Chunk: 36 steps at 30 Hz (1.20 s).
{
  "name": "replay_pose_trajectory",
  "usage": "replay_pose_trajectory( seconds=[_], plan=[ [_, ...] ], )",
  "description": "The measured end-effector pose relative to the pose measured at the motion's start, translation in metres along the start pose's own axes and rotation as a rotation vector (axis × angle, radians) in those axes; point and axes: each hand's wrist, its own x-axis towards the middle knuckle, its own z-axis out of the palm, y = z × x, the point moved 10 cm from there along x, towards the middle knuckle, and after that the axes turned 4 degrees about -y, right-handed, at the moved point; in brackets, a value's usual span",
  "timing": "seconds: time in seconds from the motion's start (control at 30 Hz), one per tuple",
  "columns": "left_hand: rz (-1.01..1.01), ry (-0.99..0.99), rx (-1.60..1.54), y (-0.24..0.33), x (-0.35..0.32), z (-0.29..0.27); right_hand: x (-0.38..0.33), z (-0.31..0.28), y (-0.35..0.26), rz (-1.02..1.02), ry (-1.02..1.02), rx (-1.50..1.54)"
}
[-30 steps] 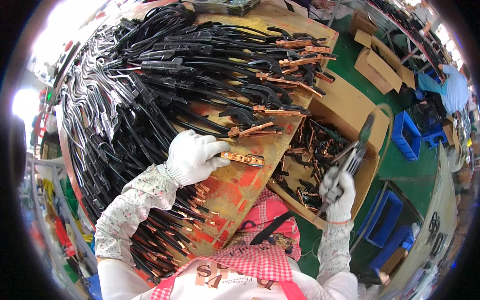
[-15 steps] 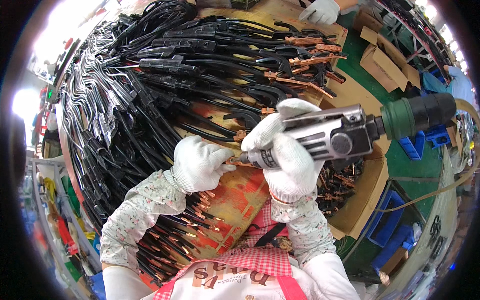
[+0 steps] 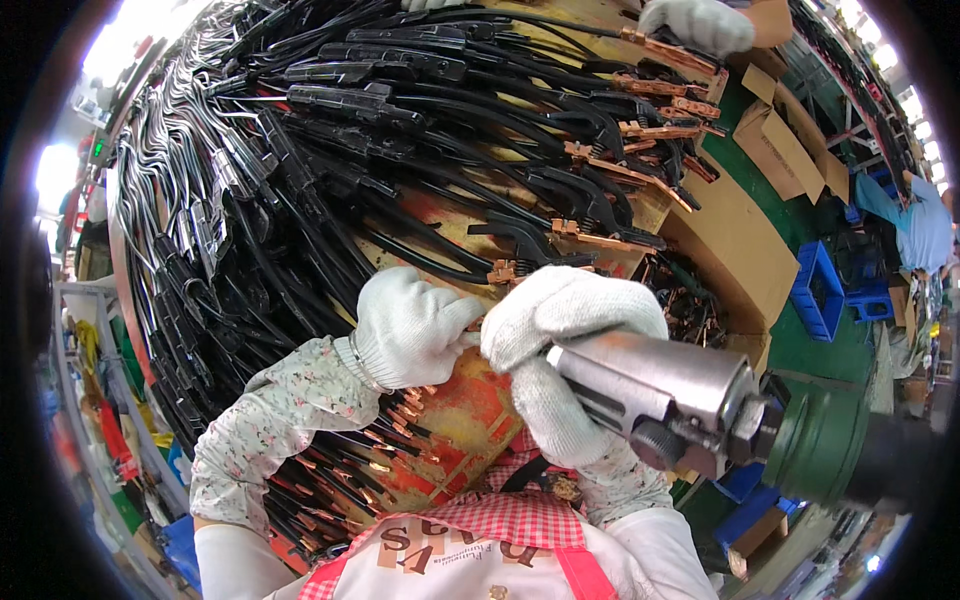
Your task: The person assembles clamp cables by fitting metal connector pieces onto the wire ends by hand and fastening them using a pneumatic screwdriver.
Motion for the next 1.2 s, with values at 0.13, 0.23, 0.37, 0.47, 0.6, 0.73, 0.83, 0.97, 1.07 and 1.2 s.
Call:
replay_pose_trajectory(
  seconds=[0.13, 0.23, 0.37, 0.47, 0.6, 0.73, 0.83, 0.97, 1.07, 1.2],
  plan=[
    [-0.011, -0.012, 0.013, -0.003, -0.002, 0.008, 0.003, 0.005, -0.002, -0.036, -0.001, -0.068],
    [-0.008, 0.042, -0.026, -0.002, -0.001, 0.004, 0.003, 0.009, -0.007, -0.047, -0.024, -0.097],
    [-0.015, 0.019, -0.030, -0.003, -0.003, 0.005, 0.001, 0.010, -0.005, -0.020, 0.002, -0.087],
    [-0.017, 0.010, -0.024, -0.004, -0.005, 0.005, 0.001, 0.011, -0.003, -0.009, 0.014, -0.099],
    [-0.018, 0.028, 0.000, -0.008, -0.007, 0.003, 0.004, 0.015, -0.003, -0.010, 0.025, -0.052],
    [0.025, 0.100, 0.010, -0.006, 0.001, 0.001, 0.006, 0.009, -0.005, 0.003, 0.061, -0.069],
    [0.102, 0.087, 0.011, 0.012, 0.013, -0.006, 0.009, -0.019, 0.003, 0.202, 0.058, 0.233],
    [0.122, 0.156, 0.057, 0.014, -0.002, -0.008, -0.024, -0.075, 0.018, 0.366, 0.460, 0.527],
    [0.127, 0.201, 0.037, 0.011, -0.011, -0.012, -0.104, -0.146, 0.020, 0.762, 0.848, 0.068],
    [0.074, 0.390, -0.145, 0.024, 0.026, -0.049, -0.250, -0.254, 0.025, 0.857, 1.034, -0.242]
  ],
)
